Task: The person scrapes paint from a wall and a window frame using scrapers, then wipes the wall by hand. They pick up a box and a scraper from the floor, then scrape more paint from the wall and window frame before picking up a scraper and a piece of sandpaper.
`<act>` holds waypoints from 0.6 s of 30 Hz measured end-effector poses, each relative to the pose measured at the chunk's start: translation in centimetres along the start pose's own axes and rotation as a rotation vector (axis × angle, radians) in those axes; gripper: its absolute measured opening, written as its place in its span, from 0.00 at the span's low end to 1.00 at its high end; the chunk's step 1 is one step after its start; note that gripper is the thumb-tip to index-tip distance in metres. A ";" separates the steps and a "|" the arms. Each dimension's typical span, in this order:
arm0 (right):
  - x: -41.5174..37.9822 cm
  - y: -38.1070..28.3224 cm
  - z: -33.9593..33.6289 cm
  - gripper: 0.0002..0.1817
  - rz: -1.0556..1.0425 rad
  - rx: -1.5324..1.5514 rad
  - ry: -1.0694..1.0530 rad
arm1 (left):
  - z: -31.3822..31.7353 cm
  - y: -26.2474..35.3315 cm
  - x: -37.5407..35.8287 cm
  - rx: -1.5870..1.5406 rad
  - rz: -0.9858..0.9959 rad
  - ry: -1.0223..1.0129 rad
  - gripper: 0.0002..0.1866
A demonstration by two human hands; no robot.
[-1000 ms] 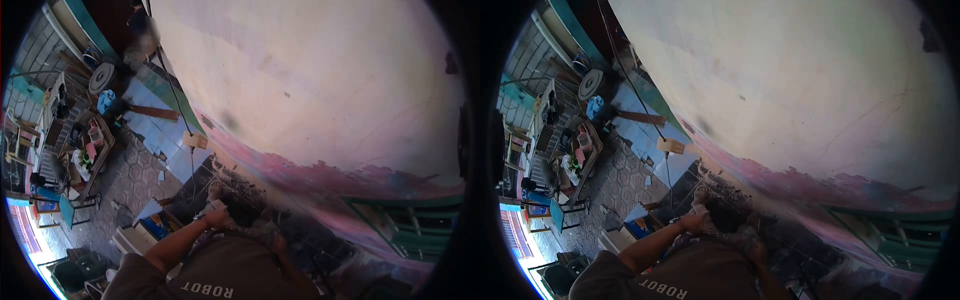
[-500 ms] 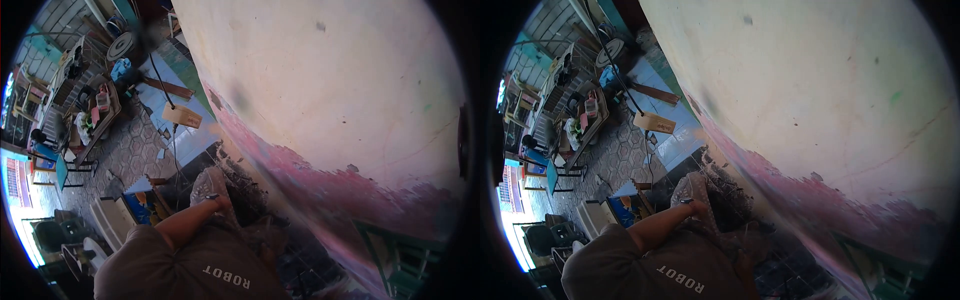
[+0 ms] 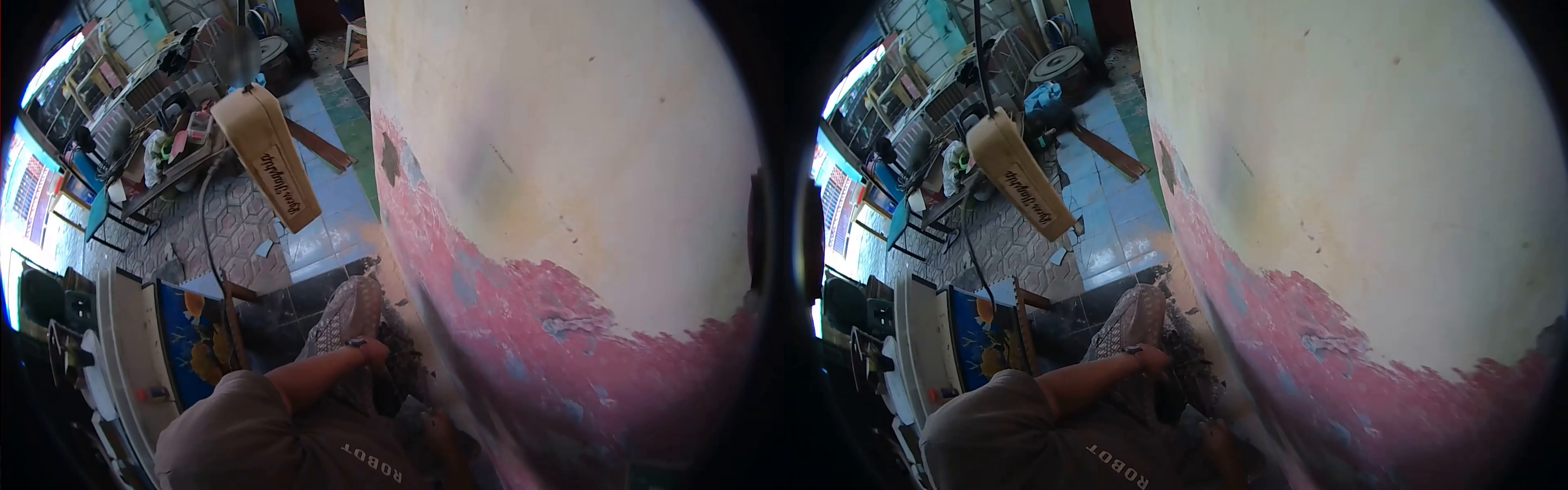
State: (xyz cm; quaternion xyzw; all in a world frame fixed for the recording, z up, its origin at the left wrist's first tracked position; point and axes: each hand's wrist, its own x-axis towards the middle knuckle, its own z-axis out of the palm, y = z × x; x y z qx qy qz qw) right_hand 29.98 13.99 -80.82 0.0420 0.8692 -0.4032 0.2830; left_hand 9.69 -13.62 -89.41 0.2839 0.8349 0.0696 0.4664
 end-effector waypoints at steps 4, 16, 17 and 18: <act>5.2 5.3 2.2 0.23 -0.110 -0.093 0.001 | 1.2 -1.6 4.8 -0.009 0.098 -0.047 0.29; 16.2 16.4 8.7 0.21 -0.285 -0.344 -0.172 | 4.4 -1.4 9.3 -0.170 0.257 0.073 0.30; 17.0 17.5 8.9 0.21 -0.293 -0.426 -0.213 | 4.9 -1.3 9.8 -0.129 0.261 0.062 0.31; 17.8 18.1 9.3 0.21 -0.302 -0.491 -0.243 | 4.1 -1.5 10.4 -0.101 0.268 0.067 0.31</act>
